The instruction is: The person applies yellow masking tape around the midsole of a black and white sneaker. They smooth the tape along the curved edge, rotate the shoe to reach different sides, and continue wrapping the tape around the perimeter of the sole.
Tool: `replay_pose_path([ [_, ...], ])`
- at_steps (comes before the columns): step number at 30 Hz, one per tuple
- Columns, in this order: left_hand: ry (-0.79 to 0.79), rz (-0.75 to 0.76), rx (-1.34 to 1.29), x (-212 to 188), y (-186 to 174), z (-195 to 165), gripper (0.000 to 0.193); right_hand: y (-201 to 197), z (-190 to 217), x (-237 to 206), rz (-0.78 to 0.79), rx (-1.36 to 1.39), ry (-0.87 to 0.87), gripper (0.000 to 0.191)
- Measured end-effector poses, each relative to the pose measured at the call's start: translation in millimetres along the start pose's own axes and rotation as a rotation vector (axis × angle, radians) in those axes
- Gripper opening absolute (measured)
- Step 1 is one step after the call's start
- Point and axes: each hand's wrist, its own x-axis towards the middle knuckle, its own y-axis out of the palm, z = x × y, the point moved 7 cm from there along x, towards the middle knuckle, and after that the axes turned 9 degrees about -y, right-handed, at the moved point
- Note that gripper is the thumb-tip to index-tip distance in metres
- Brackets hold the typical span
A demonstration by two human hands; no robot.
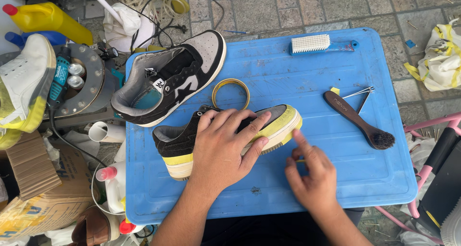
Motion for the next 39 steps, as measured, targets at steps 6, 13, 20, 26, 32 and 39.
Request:
replay_pose_path([
  [6, -0.003, 0.004, -0.001, 1.1, 1.0, -0.5, 0.040, 3.4, 4.6, -0.3, 0.031, 0.050, -0.034, 0.065],
  [13, 0.008, -0.004, 0.008, 0.7, -1.8, -3.1, 0.040, 8.3, 11.1, -8.2, 0.068, 0.065, -0.079, 0.067],
  [20, 0.005, -0.030, 0.008, -4.1, -1.6, -6.5, 0.041, 1.0, -33.4, -30.4, -0.174, 0.511, 0.140, 0.033],
  [26, -0.005, -0.038, 0.012, -19.7, 0.6, -17.9, 0.041, -16.7, -54.6, -35.1, -0.276, 0.458, 0.211, 0.014],
  [32, 0.008, -0.078, 0.062, -34.0, 7.0, -26.1, 0.039, -17.7, -60.8, -35.1, -0.318, 0.600, 0.274, 0.010],
  [39, -0.009, -0.063, 0.075, -38.2, 12.0, -30.6, 0.038, -5.4, -76.5, -40.7, -0.334, 1.005, 0.266, 0.011],
])
